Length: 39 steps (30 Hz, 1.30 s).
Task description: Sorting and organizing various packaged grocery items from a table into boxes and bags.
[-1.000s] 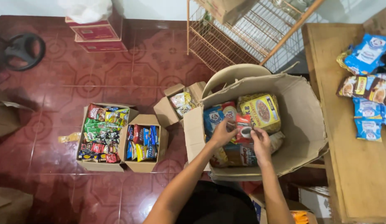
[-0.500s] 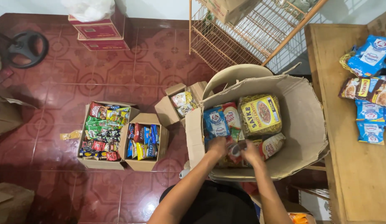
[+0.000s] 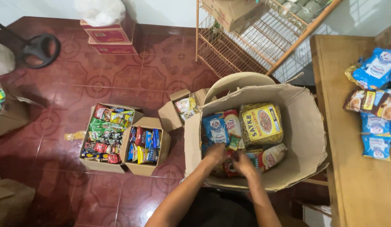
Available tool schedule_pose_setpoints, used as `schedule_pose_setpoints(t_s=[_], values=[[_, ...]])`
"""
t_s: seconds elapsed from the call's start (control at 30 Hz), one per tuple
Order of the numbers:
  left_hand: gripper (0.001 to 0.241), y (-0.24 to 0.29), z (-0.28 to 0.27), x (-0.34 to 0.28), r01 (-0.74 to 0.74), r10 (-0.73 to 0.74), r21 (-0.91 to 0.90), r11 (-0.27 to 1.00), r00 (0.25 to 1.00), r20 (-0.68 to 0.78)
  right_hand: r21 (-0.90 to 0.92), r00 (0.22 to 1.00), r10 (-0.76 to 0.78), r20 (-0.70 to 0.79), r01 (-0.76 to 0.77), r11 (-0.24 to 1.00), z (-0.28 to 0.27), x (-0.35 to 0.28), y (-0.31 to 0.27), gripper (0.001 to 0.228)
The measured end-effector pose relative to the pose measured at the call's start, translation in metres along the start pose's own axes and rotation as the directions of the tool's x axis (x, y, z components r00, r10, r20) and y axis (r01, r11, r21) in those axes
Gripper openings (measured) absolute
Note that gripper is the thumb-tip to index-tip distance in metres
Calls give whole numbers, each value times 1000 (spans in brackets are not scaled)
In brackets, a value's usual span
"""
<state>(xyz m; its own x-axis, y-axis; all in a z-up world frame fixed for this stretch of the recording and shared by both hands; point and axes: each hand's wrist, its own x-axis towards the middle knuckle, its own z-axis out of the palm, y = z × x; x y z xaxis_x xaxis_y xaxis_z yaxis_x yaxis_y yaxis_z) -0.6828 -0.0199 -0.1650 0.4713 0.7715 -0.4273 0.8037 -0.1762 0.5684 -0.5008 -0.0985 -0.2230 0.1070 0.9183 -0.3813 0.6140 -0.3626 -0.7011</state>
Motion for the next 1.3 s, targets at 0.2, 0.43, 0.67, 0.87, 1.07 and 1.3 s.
schedule_pose_setpoints(t_s=[0.2, 0.43, 0.67, 0.87, 1.07, 1.3], values=[[31, 33, -16, -25, 73, -69, -219, 973, 997, 26, 54, 984, -72, 161, 65, 996, -16, -9, 4, 32], [25, 30, 72, -4, 18, -109, -446, 895, 978, -180, 239, 907, -259, 332, 185, 953, -82, -16, 4, 34], [23, 82, 56, -26, -31, -187, -491, 871, 902, -388, 359, 877, -132, 463, -49, 932, -120, -10, 12, 35], [23, 112, 49, -34, -70, -150, -509, 858, 913, -378, 522, 902, -291, 318, 90, 848, -149, -19, -1, 32], [17, 129, 41, -26, -295, -17, -544, 786, 868, -496, 680, 929, -324, 180, 120, 724, -167, -29, 6, 29], [17, 186, 27, -48, -342, 94, -633, 694, 915, -392, 746, 996, -84, -15, 67, 663, -212, -86, -29, 24]])
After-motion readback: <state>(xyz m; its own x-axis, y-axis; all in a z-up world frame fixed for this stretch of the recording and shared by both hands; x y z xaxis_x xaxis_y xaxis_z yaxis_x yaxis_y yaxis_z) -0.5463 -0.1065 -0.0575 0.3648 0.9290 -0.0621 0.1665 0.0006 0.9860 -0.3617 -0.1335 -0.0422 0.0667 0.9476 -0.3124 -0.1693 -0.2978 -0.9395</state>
